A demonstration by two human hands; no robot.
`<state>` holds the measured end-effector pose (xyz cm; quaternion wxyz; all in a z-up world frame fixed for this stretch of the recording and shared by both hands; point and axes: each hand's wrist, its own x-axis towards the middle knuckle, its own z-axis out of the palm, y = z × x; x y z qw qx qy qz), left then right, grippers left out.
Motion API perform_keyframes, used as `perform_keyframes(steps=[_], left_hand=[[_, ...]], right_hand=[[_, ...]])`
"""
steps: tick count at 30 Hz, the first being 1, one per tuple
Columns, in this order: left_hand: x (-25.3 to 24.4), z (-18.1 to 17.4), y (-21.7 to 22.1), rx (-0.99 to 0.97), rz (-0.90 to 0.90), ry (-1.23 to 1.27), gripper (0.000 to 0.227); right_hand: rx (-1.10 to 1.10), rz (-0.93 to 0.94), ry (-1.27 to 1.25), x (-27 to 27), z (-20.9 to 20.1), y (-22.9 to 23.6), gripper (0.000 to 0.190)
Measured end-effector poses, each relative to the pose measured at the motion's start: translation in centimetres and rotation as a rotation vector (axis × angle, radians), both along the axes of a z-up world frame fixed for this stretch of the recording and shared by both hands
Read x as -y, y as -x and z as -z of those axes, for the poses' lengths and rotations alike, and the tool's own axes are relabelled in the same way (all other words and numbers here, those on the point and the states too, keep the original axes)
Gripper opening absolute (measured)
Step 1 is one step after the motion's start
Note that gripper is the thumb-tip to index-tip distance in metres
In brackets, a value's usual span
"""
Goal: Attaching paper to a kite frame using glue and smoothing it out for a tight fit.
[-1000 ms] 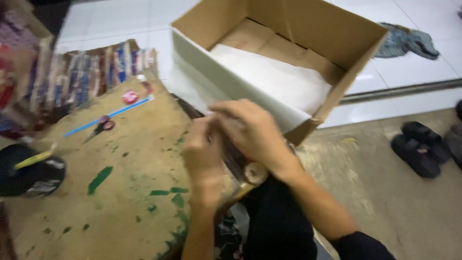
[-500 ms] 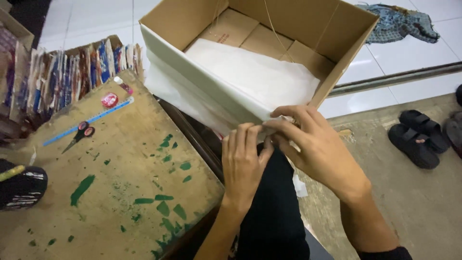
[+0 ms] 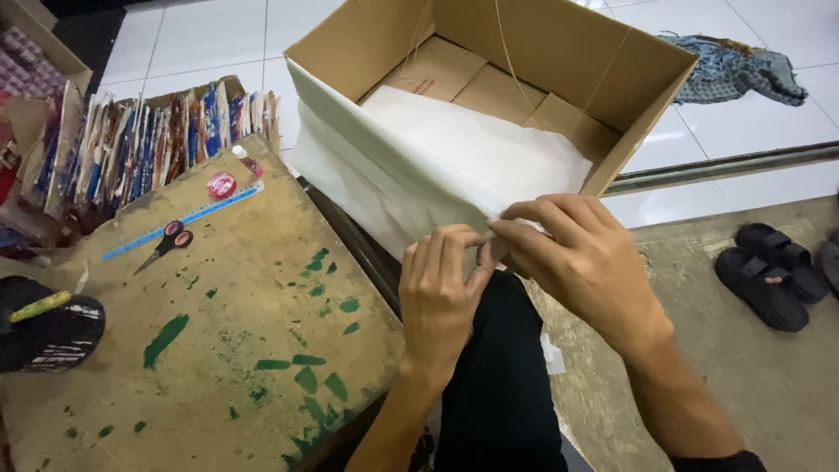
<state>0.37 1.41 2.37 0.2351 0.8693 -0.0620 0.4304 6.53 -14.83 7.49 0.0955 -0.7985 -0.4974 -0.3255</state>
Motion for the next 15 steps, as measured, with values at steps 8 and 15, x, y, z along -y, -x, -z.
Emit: perform_keyframes(steps=[8, 15], left_hand=[[-0.2, -0.7, 0.4, -0.137, 0.010, 0.002, 0.035], [-0.7, -0.6, -0.4, -0.124, 0.024, 0.081, 0.022]], right_hand=[[0.034, -0.001, 0.002, 0.0, -0.9, -0.9, 0.011], [-0.073, -0.012, -0.013, -0.4, -1.4, -0.6, 0.013]])
